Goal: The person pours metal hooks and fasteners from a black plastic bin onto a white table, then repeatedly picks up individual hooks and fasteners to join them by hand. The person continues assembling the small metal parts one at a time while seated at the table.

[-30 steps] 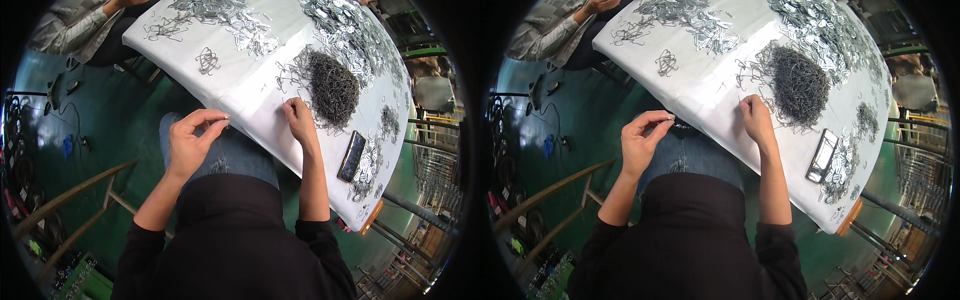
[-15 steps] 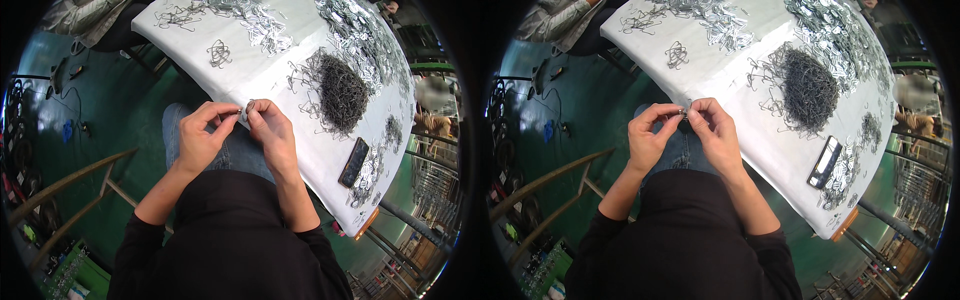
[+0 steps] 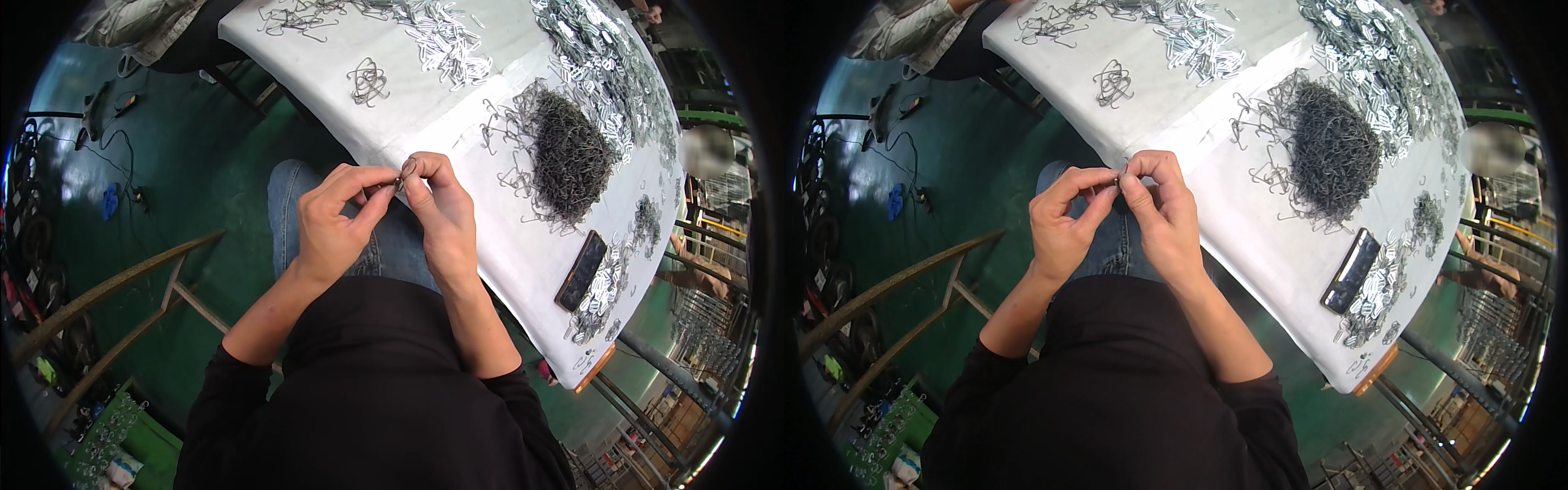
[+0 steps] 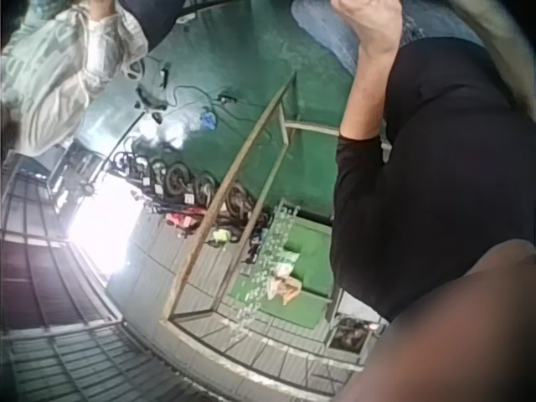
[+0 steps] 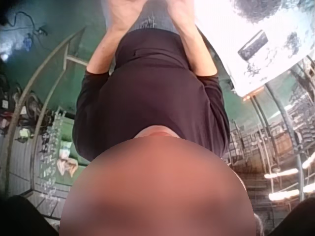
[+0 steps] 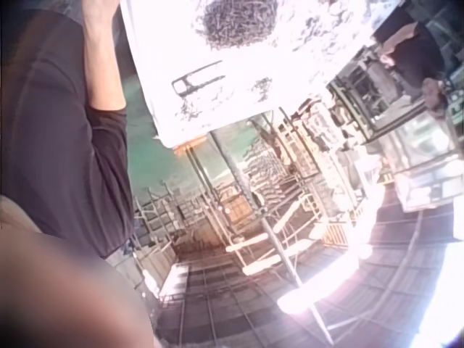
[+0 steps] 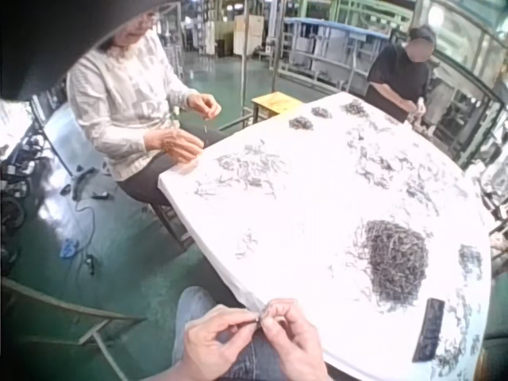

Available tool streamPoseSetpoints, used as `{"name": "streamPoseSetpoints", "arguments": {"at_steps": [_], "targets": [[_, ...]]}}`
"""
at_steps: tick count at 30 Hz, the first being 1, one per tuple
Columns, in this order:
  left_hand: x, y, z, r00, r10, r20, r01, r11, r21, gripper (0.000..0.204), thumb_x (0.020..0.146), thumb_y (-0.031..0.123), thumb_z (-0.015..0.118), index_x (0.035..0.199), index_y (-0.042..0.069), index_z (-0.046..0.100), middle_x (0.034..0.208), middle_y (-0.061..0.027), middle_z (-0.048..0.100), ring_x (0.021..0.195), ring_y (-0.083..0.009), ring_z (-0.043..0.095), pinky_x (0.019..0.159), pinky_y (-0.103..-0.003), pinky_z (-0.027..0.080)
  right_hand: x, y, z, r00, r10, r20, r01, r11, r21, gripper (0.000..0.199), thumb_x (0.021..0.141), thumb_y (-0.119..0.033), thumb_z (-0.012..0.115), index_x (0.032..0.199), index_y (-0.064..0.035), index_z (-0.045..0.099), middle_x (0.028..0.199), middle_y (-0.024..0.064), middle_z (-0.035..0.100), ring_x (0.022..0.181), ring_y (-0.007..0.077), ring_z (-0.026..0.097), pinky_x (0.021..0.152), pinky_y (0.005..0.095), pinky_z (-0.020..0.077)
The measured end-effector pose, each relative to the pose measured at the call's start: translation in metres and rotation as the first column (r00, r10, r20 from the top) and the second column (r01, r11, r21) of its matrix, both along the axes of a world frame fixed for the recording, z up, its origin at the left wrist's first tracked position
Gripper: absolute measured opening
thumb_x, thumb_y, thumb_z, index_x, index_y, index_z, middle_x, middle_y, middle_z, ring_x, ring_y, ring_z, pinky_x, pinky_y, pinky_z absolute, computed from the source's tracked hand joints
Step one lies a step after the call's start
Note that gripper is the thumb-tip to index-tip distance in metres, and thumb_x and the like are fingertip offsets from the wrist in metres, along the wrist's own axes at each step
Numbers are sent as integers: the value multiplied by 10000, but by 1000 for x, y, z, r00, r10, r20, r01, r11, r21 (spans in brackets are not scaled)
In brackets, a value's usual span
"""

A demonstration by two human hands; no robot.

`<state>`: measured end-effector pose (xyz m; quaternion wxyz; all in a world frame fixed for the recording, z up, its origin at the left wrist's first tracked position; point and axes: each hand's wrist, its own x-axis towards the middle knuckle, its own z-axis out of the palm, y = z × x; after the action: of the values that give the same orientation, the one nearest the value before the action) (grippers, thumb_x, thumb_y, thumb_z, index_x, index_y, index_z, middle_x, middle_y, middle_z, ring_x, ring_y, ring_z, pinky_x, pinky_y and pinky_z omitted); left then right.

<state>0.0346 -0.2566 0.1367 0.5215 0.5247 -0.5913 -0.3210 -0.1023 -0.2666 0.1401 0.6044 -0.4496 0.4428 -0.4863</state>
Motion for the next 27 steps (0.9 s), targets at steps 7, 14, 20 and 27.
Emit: {"name": "streamPoseSetpoints", "arguments": {"at_steps": [7, 14, 20, 27], "targets": [[1, -8, -9, 999, 10, -51, -16, 993, -118, 263, 791, -32, 662, 1044, 38, 666, 871, -76, 667, 725, -155, 607, 603, -255, 473, 4, 0, -7, 956, -160, -247, 37, 898, -438, 71, 910, -75, 575, 963, -39, 543, 1033, 88, 459, 873, 154, 456, 713, 252, 405], [-19, -127, -49, 974, -64, 216, 98, 983, -153, 166, 815, 102, 664, 958, 20, 664, 891, -107, 661, 849, -272, 602, 748, -362, 479, 0, 7, -5, 963, -132, -235, 15, 897, -442, 62, 909, -61, 570, 960, -44, 538, 1028, 87, 455, 822, 149, 449, 684, 254, 395], [-70, -187, -82, 743, 13, 670, 115, 982, -148, 166, 830, 125, 642, 961, 25, 662, 897, -119, 643, 928, -308, 588, 812, -396, 469, -3, 14, -4, 964, -122, -236, 13, 909, -417, 71, 905, -27, 564, 969, -38, 536, 1040, 87, 448, 834, 149, 474, 691, 256, 412], [-43, -170, -58, 889, -139, 437, 138, 990, 34, 198, 831, 63, 615, 1013, 34, 688, 924, -101, 675, 833, -243, 652, 750, -341, 503, -9, 15, -6, 952, -78, -298, -19, 951, -309, 74, 886, -36, 580, 954, -40, 551, 1046, 99, 453, 919, 200, 480, 787, 301, 430]]}}
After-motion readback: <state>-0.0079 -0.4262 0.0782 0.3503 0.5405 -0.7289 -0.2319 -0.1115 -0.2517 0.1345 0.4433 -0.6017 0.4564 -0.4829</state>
